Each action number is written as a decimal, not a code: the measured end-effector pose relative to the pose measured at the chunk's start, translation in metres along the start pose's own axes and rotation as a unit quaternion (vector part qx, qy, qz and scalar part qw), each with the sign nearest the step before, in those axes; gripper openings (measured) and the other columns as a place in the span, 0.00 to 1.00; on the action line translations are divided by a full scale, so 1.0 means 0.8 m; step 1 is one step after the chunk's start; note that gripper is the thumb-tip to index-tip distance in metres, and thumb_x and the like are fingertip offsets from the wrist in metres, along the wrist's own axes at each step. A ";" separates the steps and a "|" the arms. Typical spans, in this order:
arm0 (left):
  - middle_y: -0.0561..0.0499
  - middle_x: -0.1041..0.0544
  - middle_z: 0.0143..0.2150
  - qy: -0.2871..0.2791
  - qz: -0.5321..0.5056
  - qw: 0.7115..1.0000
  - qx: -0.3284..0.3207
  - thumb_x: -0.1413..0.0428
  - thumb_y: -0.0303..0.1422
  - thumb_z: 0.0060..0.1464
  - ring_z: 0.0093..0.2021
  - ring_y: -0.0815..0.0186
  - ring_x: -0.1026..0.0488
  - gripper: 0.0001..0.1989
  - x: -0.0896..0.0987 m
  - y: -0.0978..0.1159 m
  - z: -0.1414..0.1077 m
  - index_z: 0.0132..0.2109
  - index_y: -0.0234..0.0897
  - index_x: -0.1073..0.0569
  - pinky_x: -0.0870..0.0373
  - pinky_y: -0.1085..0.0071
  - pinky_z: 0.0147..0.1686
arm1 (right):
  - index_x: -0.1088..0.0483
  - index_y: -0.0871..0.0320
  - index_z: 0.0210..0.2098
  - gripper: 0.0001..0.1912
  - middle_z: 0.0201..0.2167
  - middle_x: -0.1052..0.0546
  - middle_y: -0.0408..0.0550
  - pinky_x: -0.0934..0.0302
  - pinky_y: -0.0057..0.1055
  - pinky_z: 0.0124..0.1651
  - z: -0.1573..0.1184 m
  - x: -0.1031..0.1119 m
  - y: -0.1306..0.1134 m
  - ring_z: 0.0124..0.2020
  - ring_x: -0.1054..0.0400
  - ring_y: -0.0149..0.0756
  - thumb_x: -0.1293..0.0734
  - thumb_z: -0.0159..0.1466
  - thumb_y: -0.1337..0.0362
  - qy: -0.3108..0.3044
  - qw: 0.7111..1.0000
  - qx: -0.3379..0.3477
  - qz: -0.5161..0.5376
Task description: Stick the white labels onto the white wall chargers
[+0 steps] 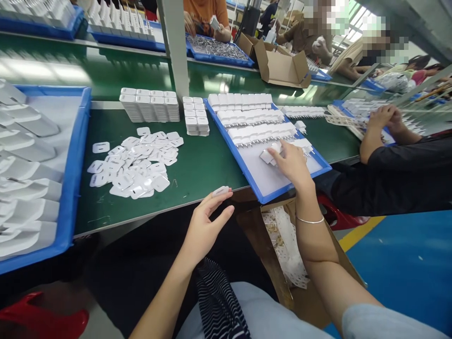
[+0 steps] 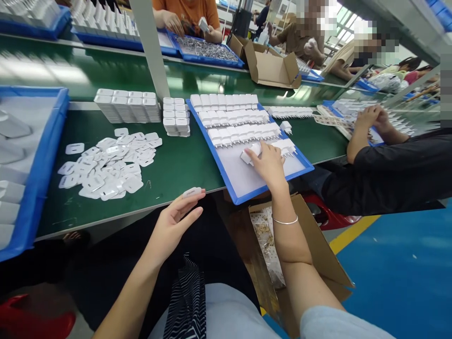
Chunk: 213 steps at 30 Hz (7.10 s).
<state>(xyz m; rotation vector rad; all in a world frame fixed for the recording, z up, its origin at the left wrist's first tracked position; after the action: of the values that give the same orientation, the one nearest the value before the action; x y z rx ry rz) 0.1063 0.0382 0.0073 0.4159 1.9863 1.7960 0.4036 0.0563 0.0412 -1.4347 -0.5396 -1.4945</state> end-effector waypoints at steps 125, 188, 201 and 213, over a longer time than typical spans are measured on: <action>0.42 0.22 0.60 0.014 0.218 0.948 -0.233 0.37 0.24 0.54 0.59 0.56 0.23 0.21 0.035 0.030 -0.048 0.56 0.40 0.22 0.24 0.59 0.60 | 0.25 0.55 0.51 0.16 0.21 0.27 0.37 0.40 0.24 0.22 -0.180 0.007 -0.134 0.20 0.36 0.27 0.26 0.64 0.63 -0.354 0.740 0.013 0.572; 0.41 0.22 0.60 0.083 0.137 0.969 -0.189 0.32 0.23 0.49 0.59 0.55 0.23 0.23 0.035 0.013 -0.044 0.54 0.38 0.20 0.26 0.58 0.62 | 0.24 0.53 0.44 0.08 0.25 0.22 0.37 0.33 0.19 0.21 -0.182 0.016 -0.140 0.21 0.29 0.25 0.29 0.66 0.71 -0.212 0.788 0.058 0.576; 0.38 0.25 0.63 0.107 0.200 0.940 -0.255 0.36 0.26 0.54 0.60 0.54 0.23 0.22 0.030 0.010 -0.043 0.57 0.37 0.23 0.21 0.56 0.57 | 0.26 0.55 0.39 0.04 0.24 0.19 0.39 0.29 0.24 0.19 -0.219 0.001 -0.167 0.18 0.27 0.29 0.27 0.65 0.68 -0.270 0.692 -0.018 0.669; 0.37 0.25 0.63 0.103 0.241 0.927 -0.269 0.40 0.23 0.55 0.60 0.55 0.24 0.22 0.031 0.009 -0.044 0.58 0.33 0.25 0.22 0.59 0.57 | 0.28 0.56 0.38 0.07 0.22 0.20 0.39 0.31 0.23 0.18 -0.215 -0.006 -0.167 0.17 0.29 0.28 0.26 0.64 0.65 -0.285 0.717 -0.016 0.636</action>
<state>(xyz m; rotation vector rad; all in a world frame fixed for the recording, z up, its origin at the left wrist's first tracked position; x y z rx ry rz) 0.0666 0.0212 0.0140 0.5837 1.4842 2.6863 0.2021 -0.0265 0.0402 -1.6843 0.2009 0.0680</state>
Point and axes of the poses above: each hand's wrist, its own z-axis towards the middle knuckle, its own x-axis out of the back of the hand, y = z × x, the point moved 2 cm from there along z, towards the middle knuckle
